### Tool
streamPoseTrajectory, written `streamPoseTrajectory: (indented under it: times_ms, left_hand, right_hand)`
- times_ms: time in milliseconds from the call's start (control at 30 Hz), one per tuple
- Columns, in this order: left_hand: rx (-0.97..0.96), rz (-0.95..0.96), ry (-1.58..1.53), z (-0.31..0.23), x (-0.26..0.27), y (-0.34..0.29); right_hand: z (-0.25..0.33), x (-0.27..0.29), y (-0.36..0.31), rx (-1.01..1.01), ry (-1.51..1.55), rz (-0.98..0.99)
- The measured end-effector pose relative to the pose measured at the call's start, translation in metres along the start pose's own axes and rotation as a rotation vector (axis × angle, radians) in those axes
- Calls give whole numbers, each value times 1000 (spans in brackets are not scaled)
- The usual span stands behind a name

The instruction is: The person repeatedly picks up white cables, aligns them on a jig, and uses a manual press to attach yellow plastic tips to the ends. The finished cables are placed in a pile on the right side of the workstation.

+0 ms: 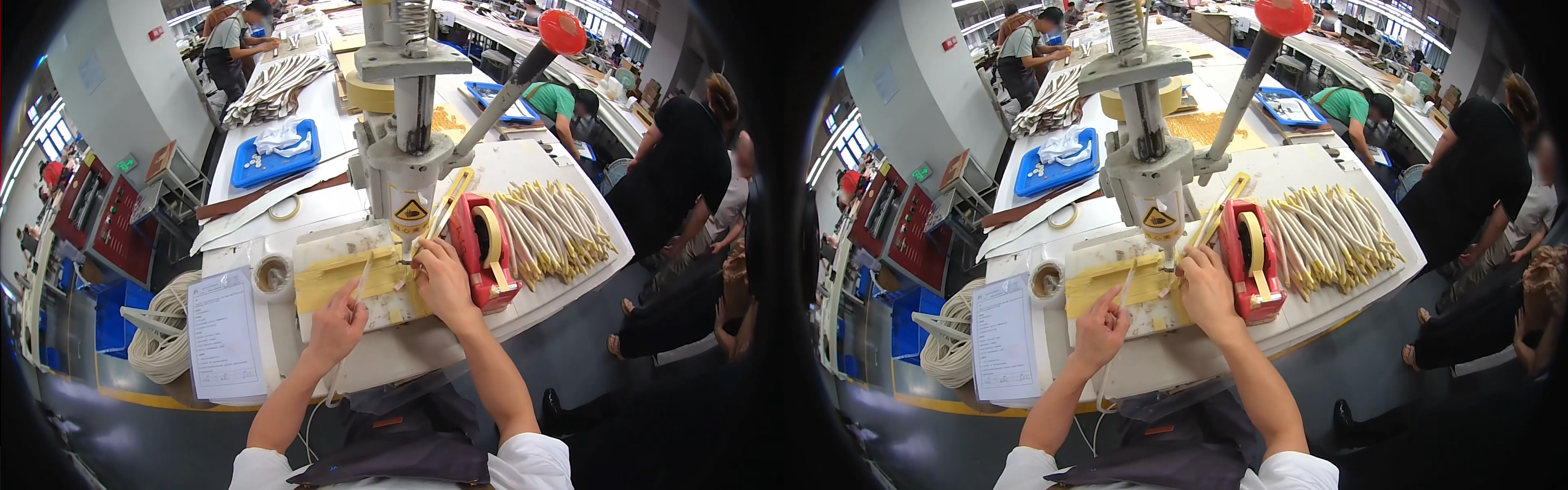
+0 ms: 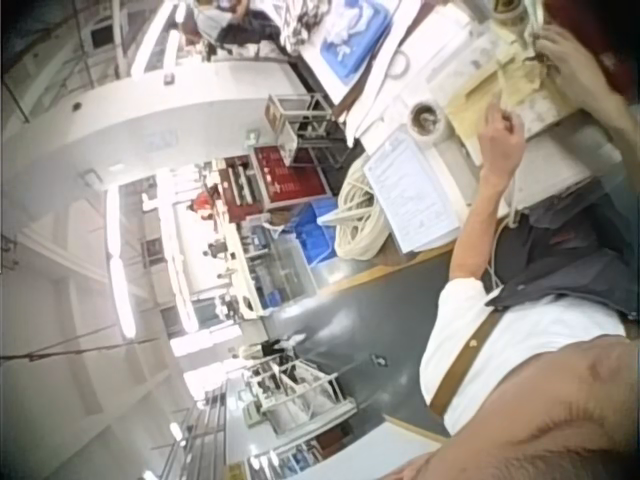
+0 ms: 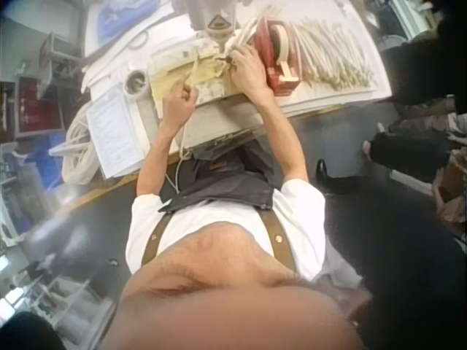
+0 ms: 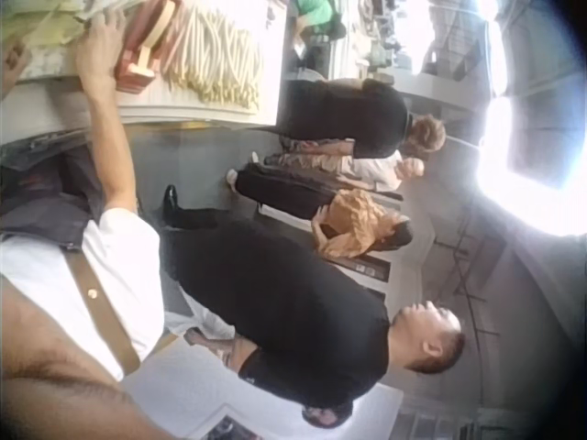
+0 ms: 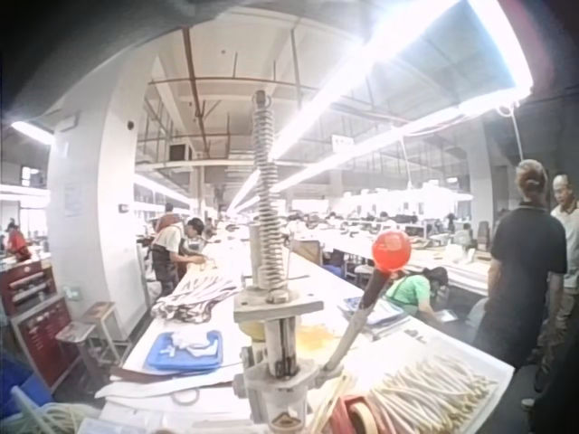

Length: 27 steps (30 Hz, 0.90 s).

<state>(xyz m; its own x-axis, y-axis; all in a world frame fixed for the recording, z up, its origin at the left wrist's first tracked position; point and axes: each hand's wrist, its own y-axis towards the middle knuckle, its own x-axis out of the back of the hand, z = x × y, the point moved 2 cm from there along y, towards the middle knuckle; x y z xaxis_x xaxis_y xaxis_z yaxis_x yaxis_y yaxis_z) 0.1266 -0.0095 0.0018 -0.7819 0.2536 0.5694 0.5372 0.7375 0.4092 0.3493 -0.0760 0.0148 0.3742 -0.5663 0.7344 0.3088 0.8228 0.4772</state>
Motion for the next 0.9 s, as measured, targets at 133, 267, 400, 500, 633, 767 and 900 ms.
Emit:
streamPoseTrajectory:
  times_ms: [133, 267, 400, 500, 633, 767, 900]
  left_hand:
    - [-35, -32, -8, -2, 3, -1]
    - [182, -122, -495, -3, 9, -12]
    - [473, 26, -950, -43, 43, -44]
    - [394, 111, -1014, -60, 56, -58]
    - [328, 210, -1057, -77, 67, -62]
    - [265, 233, -952, -75, 70, -64]
    - [372, 293, -987, -82, 65, -55]
  right_hand:
    - [1, -1, -10, 79, 29, -80]
    - [12, 13, -31, 270, 33, -181]
    - [56, 51, -47, 415, 280, -319]
    - [99, 75, -54, 235, 605, -170]
    - [121, 79, -63, 31, 998, 116]
    - [119, 70, -69, -245, 1266, 441]
    - [114, 65, -77, -387, 1400, 545]
